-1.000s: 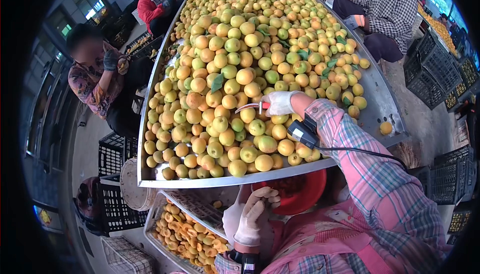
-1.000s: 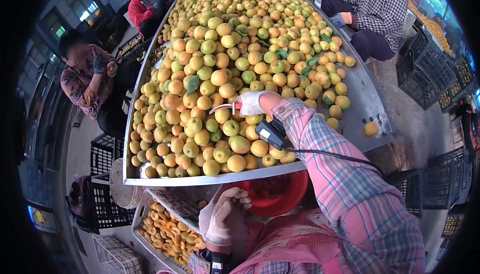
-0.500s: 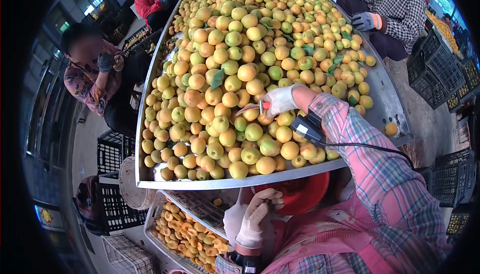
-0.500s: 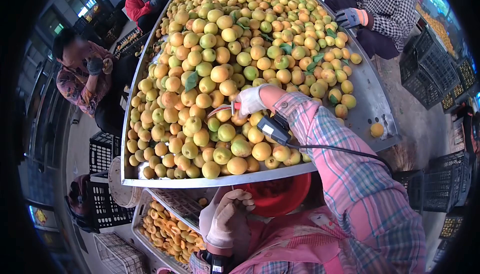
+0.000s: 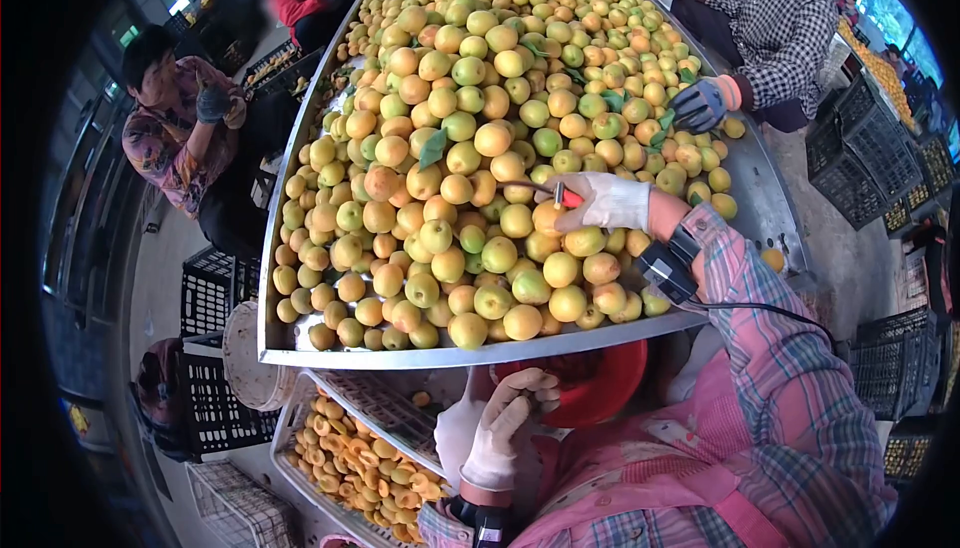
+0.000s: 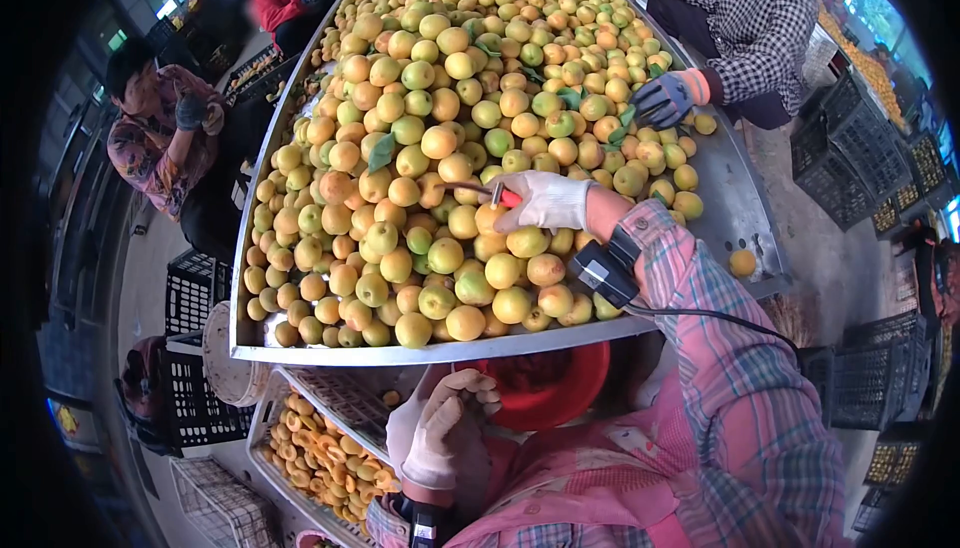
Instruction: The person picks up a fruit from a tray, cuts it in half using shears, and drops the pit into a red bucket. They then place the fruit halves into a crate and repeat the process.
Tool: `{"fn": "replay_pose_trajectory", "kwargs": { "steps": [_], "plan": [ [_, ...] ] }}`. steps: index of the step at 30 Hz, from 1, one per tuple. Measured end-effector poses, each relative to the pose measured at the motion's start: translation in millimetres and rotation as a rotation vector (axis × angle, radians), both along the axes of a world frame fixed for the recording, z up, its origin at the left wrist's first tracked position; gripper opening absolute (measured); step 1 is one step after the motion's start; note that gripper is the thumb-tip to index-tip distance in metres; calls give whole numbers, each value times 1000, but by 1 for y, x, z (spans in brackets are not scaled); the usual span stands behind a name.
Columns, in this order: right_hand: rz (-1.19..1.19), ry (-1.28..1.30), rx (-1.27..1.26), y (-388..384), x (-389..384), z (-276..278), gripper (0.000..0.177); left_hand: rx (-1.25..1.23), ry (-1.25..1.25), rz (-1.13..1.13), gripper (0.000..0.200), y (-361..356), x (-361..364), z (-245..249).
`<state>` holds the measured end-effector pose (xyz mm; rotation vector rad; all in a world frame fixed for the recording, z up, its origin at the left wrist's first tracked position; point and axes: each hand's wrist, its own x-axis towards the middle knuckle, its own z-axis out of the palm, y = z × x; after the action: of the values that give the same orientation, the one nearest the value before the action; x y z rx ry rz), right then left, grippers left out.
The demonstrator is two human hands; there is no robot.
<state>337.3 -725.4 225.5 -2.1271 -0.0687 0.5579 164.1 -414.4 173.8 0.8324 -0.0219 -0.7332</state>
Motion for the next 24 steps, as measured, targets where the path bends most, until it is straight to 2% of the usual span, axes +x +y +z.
{"fn": "replay_pose_trajectory", "kwargs": {
  "steps": [1, 2, 4, 10, 12, 13, 14, 17, 18, 19, 22, 23, 24],
  "plan": [
    [-64, -187, 87, -4, -9, -5, 52, -3, -2, -7, 54, 0, 0, -1],
    [-71, -190, 84, -10, -19, -1, 52, 3, -11, -9, 53, -1, 0, -2],
    [-275, -57, 336, -15, -43, 26, 49, 7, -26, -17, 53, -2, 1, -6],
    [-428, -135, 475, -29, -98, 33, 49, -29, -39, 4, 48, -16, 2, -11],
    [-479, -9, 418, -35, -117, 36, 50, 3, -54, 7, 46, -28, 1, -6],
    [-464, -168, 532, -34, -119, 18, 52, 0, -30, 8, 44, -32, 0, -5],
    [-471, -173, 536, -39, -130, 8, 52, -3, -8, 10, 43, -36, 1, -5],
    [-614, -67, 642, -22, -169, 32, 54, -34, -46, -44, 46, -52, -2, 4],
    [-529, -78, 635, -20, -172, 28, 56, -47, -69, -56, 47, -58, -4, 9],
    [-519, -68, 637, -19, -184, 28, 57, -43, -105, -83, 56, -64, -4, 12],
    [-514, -92, 664, -2, -208, 24, 65, -10, -172, -108, 65, -82, -8, 33],
    [-521, -137, 677, 7, -215, 29, 64, 6, -181, -131, 75, -86, -9, 40],
    [-528, -180, 691, 15, -222, 33, 62, 16, -180, -131, 75, -90, -12, 47]
  ]
}}
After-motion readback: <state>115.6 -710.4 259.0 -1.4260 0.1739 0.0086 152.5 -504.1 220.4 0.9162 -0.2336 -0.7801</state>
